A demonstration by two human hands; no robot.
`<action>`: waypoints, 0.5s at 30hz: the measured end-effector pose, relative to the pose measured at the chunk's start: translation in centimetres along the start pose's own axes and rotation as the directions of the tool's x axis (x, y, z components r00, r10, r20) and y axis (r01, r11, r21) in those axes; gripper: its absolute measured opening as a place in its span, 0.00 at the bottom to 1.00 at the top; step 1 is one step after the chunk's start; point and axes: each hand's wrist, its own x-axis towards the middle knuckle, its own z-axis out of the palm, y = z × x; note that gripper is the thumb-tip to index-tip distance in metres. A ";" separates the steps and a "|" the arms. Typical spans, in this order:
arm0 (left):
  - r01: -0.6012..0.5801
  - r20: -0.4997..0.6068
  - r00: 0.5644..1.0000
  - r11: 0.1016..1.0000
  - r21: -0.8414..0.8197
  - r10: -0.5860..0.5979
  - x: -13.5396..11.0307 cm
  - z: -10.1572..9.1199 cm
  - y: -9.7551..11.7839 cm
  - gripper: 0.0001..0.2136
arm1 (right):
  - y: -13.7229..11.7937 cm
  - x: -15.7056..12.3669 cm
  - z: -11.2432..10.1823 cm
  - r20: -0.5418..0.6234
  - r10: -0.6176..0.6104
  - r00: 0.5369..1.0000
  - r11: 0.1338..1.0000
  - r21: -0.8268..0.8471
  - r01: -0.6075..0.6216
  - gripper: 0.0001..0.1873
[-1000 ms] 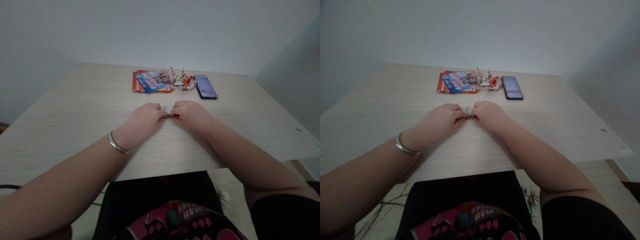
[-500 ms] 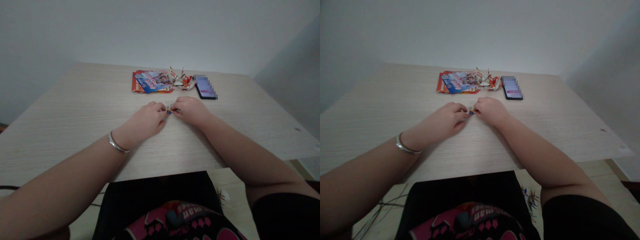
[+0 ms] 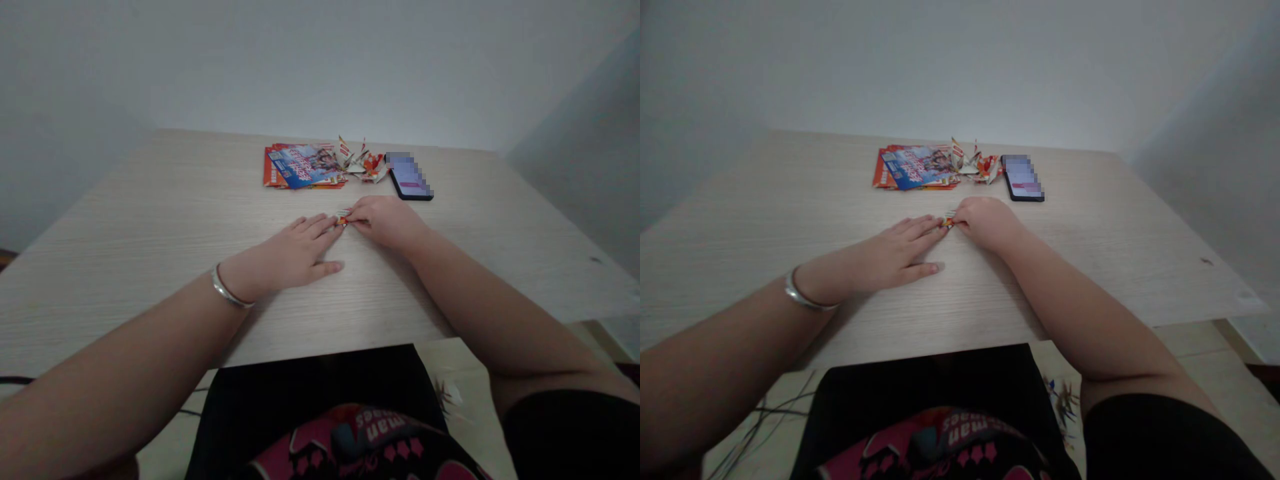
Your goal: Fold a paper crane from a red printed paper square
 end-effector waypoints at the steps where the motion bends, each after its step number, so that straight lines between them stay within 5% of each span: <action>1: -0.021 -0.015 1.000 1.000 -0.004 0.021 -0.1 -0.2 0.1 0.37 | 0.2 0.1 0.1 -0.006 0.004 1.000 1.000 0.011 -0.004 0.15; 8: -0.105 -0.118 0.988 0.994 -0.043 0.099 -0.2 0.3 -0.3 0.34 | 0.6 0.0 0.3 -0.054 0.030 0.998 0.999 0.033 -0.028 0.15; 15: -0.036 0.011 0.999 0.998 -0.043 0.036 0.0 -0.1 -0.3 0.31 | -0.3 -0.3 0.5 -0.151 0.131 0.980 0.990 0.081 -0.120 0.17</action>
